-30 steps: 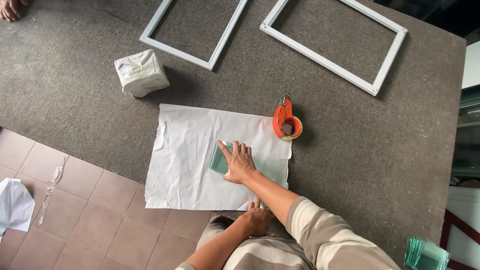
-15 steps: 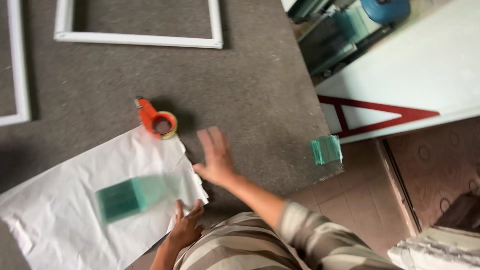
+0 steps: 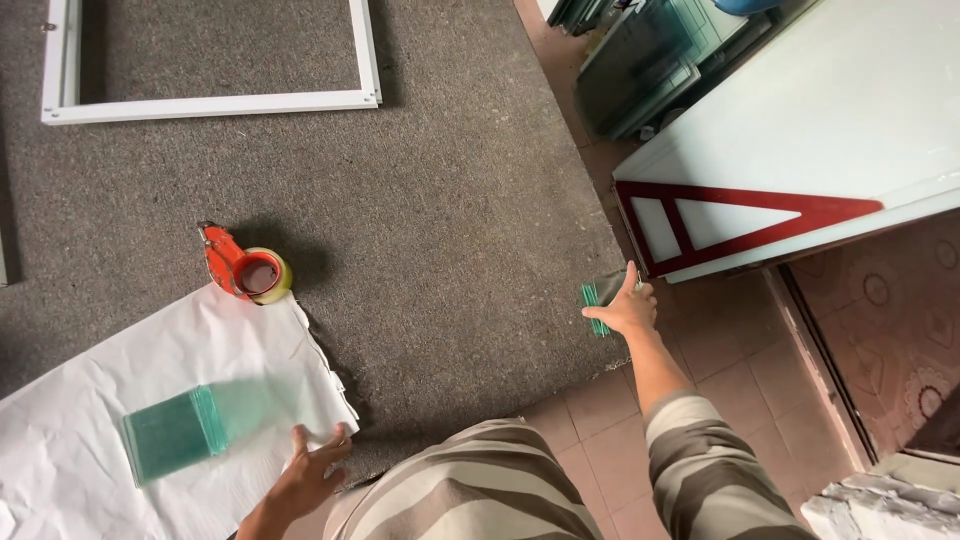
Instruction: Wrapping small glass plates in protective paper and sealing them with adhesive tape.
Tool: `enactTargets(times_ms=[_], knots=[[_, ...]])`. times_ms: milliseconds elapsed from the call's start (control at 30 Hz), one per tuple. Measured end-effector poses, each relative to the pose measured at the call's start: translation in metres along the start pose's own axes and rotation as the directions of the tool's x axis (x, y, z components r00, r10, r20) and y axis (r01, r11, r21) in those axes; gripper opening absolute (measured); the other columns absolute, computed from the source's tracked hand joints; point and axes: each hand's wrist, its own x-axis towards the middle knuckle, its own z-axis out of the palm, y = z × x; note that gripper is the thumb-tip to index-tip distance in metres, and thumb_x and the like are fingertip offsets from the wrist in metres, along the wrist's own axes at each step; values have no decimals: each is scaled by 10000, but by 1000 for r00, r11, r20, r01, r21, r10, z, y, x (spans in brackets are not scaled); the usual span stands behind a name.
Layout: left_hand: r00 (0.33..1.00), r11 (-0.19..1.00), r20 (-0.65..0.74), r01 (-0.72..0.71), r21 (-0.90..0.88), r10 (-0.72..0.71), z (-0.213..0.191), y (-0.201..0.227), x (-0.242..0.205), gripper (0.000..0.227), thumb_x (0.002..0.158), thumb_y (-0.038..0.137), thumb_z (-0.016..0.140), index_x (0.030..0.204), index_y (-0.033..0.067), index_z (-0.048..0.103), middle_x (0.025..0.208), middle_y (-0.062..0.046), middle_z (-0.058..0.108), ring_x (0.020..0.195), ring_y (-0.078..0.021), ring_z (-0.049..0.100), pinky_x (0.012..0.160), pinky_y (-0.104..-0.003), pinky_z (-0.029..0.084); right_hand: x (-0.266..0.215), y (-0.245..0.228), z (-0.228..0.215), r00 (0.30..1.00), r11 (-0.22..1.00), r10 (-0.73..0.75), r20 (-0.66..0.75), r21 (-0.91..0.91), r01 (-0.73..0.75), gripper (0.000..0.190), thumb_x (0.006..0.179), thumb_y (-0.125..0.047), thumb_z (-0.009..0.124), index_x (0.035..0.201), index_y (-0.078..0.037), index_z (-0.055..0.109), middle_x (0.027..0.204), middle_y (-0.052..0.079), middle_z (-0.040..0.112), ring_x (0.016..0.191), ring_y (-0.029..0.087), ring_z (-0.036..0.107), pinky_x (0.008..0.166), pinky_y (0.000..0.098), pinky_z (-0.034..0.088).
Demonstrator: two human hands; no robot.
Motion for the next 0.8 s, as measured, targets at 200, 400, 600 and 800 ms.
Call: enactTargets(times_ms=[200,400,600,800], knots=[[997,998,-62,-46,36,48,4,-4,6,355,1036,261,735,1390,245,733,1773,15,419,1560,-620,33,1275,-599,194,0,8,-3,998,999,-46,-51,27,47,1443,735,-581,982,1775,-351,8,1700,301,269,1503,518,423,1228,587,400],[964,973,-159,-192,128,211,4,3,7,200,1009,236,713,1198,181,745,1612,-74,600,730,-271,767,1292,-625,-74,-4,5,-7,993,995,-90,-76,26,92,1315,759,-420,976,1765,-353,132,1620,260,368,1374,465,518,1156,564,465],[995,999,-103,1,37,2,4,11,0,439,1041,279,681,1471,192,702,1763,-10,413,1655,-608,-29,1335,-705,-60,-22,3,-12,993,994,-79,-87,73,85,1262,765,-410,961,1756,-351,181,1645,276,370,1470,504,468,1214,600,430],[991,1000,-134,-14,15,16,2,18,-3,388,1039,292,707,1402,163,753,1748,-53,436,1628,-645,-53,1317,-702,17,-15,6,2,990,993,-104,-100,41,108,1263,771,-497,959,1752,-353,177,1632,275,380,1442,511,489,1193,598,441]])
